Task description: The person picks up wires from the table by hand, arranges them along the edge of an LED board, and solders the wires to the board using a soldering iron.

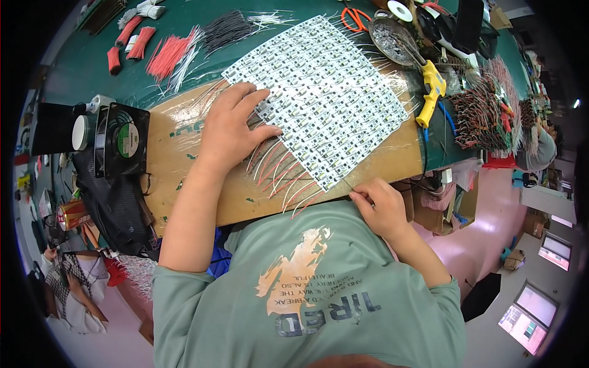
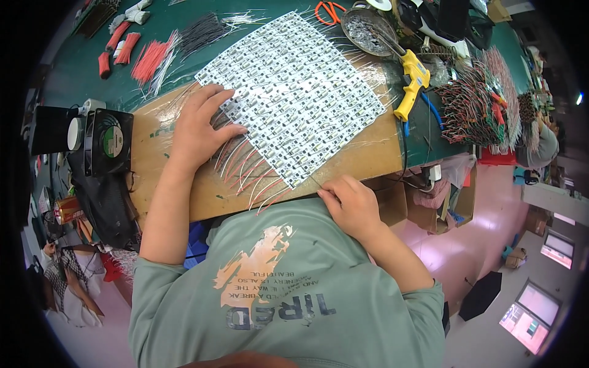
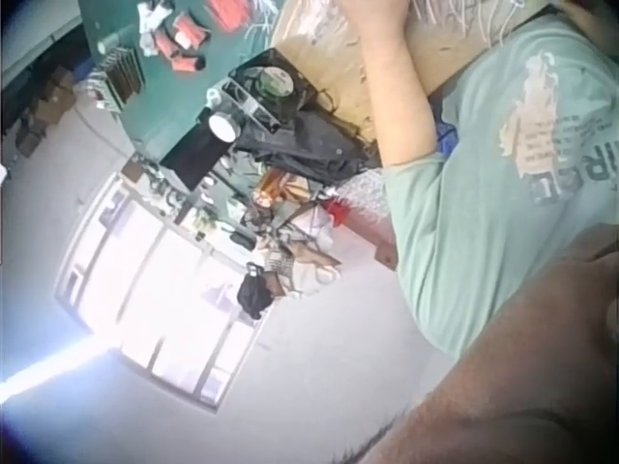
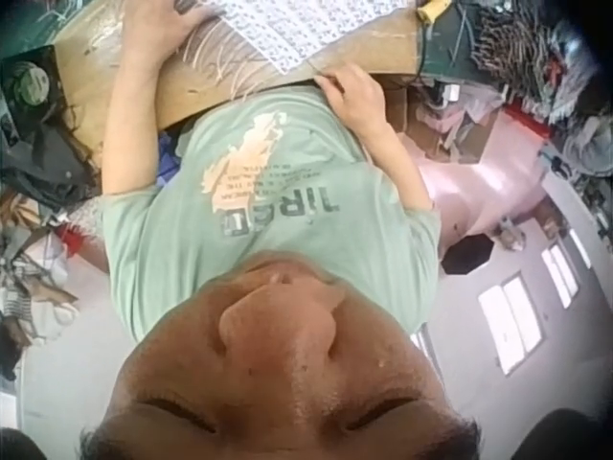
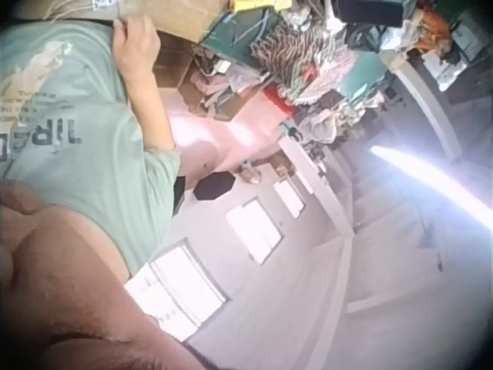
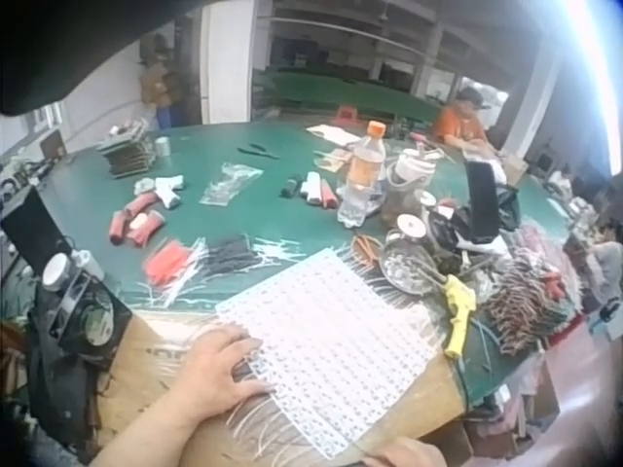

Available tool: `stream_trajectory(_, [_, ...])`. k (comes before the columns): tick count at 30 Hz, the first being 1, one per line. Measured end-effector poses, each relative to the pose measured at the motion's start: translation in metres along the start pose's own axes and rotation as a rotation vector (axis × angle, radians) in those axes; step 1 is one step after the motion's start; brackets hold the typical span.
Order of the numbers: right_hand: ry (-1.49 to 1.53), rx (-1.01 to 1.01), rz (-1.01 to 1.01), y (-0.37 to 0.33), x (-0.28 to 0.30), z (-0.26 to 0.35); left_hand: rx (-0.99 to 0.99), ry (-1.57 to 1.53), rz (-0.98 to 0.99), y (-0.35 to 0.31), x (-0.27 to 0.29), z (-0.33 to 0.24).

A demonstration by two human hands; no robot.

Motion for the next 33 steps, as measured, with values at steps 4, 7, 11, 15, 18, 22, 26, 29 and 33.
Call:
stream_trajectory(4, [-0.010, 0.032, -0.013, 0.014, -0.002, 0.012, -0.020, 0.018, -0.008, 0.000, 0.001, 0.000])
stream_trajectory(7, [0.020, 0.054, 0.007, 0.025, -0.004, 0.019, 0.008, -0.012, 0.010, 0.001, 0.000, 0.000])
stream_trajectory(11, [0.030, 0.113, -0.002, 0.026, -0.008, 0.017, -0.010, -0.001, -0.024, 0.001, 0.000, 0.002])
stream_trajectory(15, [0.013, 0.142, -0.020, 0.029, -0.007, 0.016, 0.010, 0.001, -0.015, 0.002, 0.000, 0.001])
stream_trajectory(18, [0.024, 0.160, -0.029, 0.039, -0.010, 0.021, 0.018, 0.001, 0.000, 0.002, 0.000, 0.002])
stream_trajectory(22, [0.083, 0.144, 0.002, 0.050, -0.016, 0.029, 0.012, 0.021, -0.009, 0.001, 0.001, 0.000])
stream_trajectory(26, [0.056, 0.173, 0.009, 0.047, -0.021, 0.029, 0.034, -0.002, 0.004, 0.001, -0.002, 0.003])
stream_trajectory(29, [-0.041, 0.316, 0.033, 0.034, -0.027, 0.042, 0.032, 0.011, 0.004, 0.003, 0.000, 0.001])
stream_trajectory(33, [-0.072, 0.399, 0.052, 0.025, -0.023, 0.055, -0.001, 0.008, -0.035, 0.002, -0.001, 0.003])
Point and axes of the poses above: each hand's wrist, its own y-axis towards the middle knuckle, its own x-axis out of the back of the hand, z = x × y, the point moved 4 cm from there along y, towards the middle knuckle, and after that the axes turned 13 degrees about -x, right-handed, at the moved point
